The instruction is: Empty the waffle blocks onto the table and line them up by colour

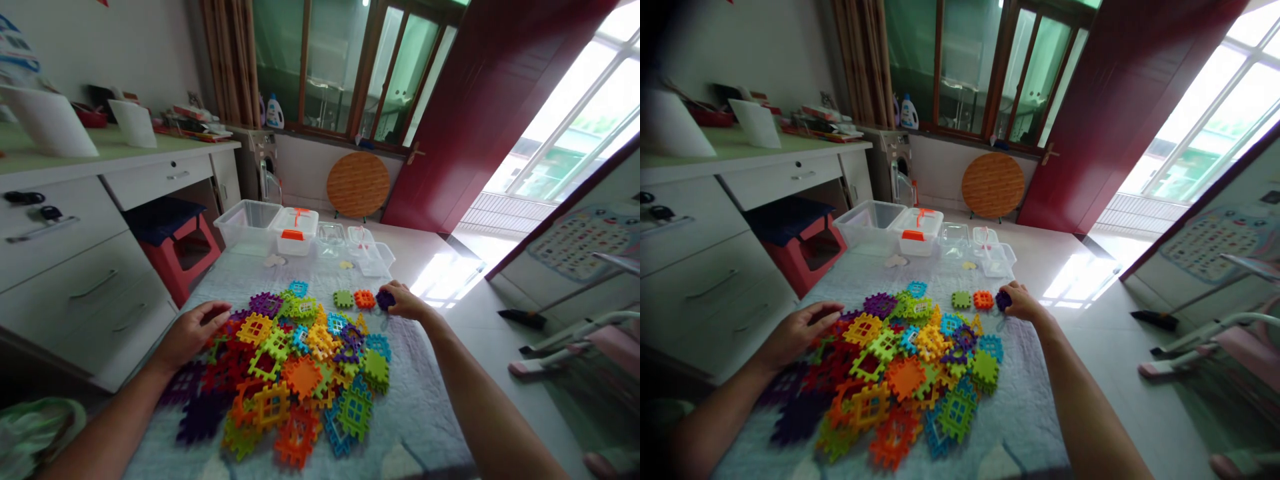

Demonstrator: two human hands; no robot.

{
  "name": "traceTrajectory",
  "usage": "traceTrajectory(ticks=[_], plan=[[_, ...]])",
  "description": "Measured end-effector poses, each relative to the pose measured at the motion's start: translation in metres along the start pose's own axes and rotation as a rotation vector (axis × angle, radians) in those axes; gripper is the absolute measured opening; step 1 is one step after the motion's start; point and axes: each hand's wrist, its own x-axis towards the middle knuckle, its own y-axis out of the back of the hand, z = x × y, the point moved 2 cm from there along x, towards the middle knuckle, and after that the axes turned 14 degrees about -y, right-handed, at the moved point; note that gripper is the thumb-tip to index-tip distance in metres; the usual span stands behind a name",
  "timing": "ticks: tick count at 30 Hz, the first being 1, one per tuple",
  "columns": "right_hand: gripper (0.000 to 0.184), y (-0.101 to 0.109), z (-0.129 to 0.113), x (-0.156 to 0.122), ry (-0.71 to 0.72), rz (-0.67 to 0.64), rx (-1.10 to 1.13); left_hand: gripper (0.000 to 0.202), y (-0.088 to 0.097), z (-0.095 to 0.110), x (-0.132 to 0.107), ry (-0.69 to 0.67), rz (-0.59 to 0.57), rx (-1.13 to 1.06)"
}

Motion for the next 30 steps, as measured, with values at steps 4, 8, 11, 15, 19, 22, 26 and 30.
traceTrajectory(ticks=[4,8,11,15,19,22,26,30], plan=[[0.063,-0.002,0.002,0.002,-0.003,-0.016,0.016,0.058,0.001,0.004,0.001,0.010,0.013,0.002],[0.063,-0.003,0.000,0.001,-0.014,-0.009,0.005,0.058,0.002,0.004,0.002,0.016,0.015,-0.010],[0.068,-0.001,-0.004,-0.002,-0.040,-0.003,-0.018,0.056,0.000,0.002,0.000,0.011,0.012,-0.006],[0.075,0.010,-0.019,-0.019,-0.026,0.143,0.045,0.055,-0.001,0.000,0.000,0.010,0.004,-0.015],[0.059,0.013,-0.057,-0.047,0.173,0.185,0.238,0.054,0.010,0.004,0.013,0.017,-0.161,-0.033],[0.047,0.000,-0.093,-0.060,0.245,0.044,0.325,0.052,0.023,0.017,0.033,-0.020,-0.180,0.075],[0.038,-0.018,-0.139,-0.060,0.274,-0.015,0.294,0.042,0.005,0.055,0.066,-0.278,-0.246,0.247],[0.041,-0.026,-0.175,-0.045,0.185,-0.005,0.200,0.036,-0.057,0.087,0.094,-0.511,-0.496,0.407]])
